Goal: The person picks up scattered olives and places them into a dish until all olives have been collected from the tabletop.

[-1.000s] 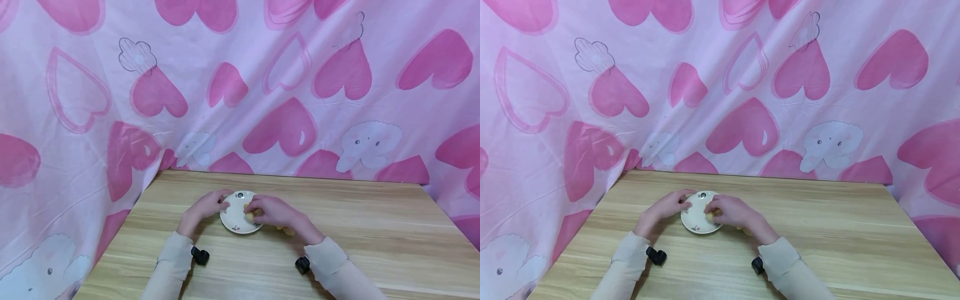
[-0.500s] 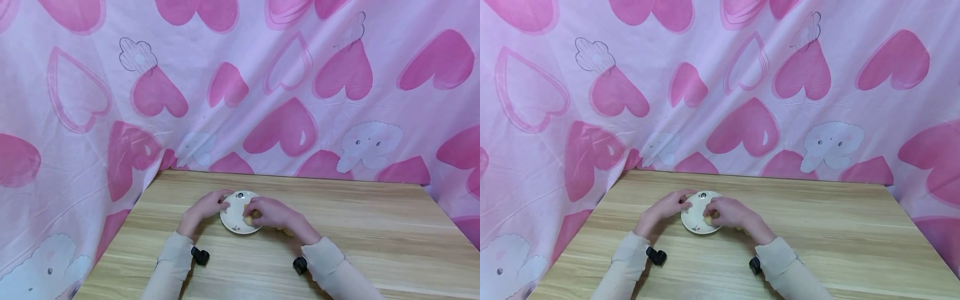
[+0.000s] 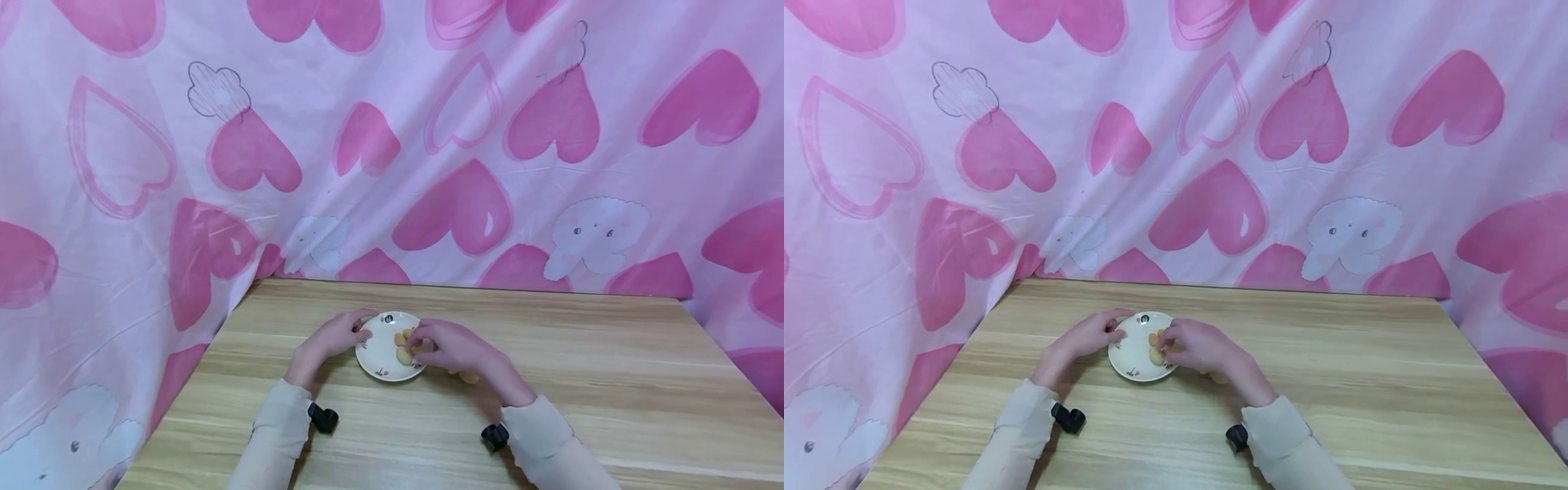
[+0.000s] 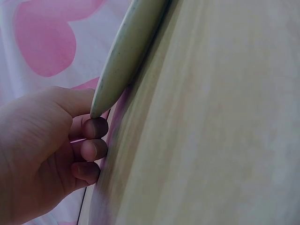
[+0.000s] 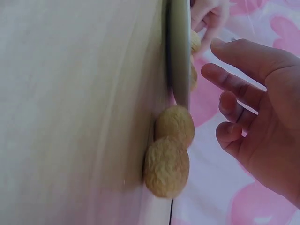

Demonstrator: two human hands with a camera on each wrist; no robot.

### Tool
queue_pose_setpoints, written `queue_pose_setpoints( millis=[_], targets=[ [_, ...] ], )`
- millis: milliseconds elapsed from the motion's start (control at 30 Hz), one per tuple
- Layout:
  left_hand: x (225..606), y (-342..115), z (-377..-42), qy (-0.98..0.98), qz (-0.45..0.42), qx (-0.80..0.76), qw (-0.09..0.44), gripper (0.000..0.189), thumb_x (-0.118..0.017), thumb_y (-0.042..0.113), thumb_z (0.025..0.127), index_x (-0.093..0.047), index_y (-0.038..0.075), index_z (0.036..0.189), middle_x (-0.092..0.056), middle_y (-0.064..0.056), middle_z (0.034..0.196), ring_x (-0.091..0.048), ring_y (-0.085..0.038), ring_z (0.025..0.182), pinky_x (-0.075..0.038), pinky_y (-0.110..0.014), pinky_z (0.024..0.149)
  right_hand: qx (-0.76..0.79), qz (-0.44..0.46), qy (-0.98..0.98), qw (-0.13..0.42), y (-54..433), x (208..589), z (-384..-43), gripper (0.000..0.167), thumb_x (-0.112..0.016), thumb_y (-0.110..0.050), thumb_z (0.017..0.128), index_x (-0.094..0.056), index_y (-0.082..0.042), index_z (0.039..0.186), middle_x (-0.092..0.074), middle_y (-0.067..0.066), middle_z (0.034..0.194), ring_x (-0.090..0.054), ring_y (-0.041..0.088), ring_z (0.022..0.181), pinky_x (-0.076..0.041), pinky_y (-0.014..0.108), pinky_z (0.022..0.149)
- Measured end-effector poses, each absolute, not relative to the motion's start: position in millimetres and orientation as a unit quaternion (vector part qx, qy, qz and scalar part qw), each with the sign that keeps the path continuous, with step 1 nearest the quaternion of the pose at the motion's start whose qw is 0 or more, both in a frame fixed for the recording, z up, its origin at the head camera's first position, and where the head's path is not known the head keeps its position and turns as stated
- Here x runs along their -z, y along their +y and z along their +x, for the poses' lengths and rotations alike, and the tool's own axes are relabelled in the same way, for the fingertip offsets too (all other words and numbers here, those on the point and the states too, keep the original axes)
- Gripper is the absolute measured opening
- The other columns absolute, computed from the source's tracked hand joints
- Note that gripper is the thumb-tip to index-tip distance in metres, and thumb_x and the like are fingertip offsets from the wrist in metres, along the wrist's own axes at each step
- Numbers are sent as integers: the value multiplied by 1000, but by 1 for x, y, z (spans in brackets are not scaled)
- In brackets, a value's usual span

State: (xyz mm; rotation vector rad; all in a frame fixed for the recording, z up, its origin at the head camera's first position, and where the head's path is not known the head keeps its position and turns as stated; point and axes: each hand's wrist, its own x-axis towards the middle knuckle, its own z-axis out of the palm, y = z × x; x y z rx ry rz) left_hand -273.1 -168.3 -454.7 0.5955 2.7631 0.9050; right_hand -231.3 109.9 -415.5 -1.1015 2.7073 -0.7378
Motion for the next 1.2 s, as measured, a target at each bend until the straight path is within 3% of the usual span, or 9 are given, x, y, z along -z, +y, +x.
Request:
queue_pose_setpoints(
  millis=[233,533,1200],
  targets=[
    [457,-168,-275,926,203,-304,91,52,-65,24,96,-51,16,145,-54,1,74,-46,-12,63,-40,-29,60,278,-295,911,72,131,417,-230,21,-67,-21,94,-73,-23,114,-65,-8,106,-60,13,94,-49,37,89],
    [458,-169,-275,926,208,-302,85,51,-64,24,96,-51,16,145,-54,1,73,-47,-12,64,-41,-29,61,295,-255,918,69,144,416,-237,21,-67,-21,94,-72,-21,114,-65,-7,109,-56,12,87,-48,36,82],
    [457,-168,-273,927,192,-309,94,51,-64,24,96,-51,18,146,-53,0,73,-45,-14,62,-40,-31,60,322,-266,902,106,156,439,-260,24,-68,-11,91,-72,-14,115,-67,1,112,-62,19,103,-50,41,92]
  ],
)
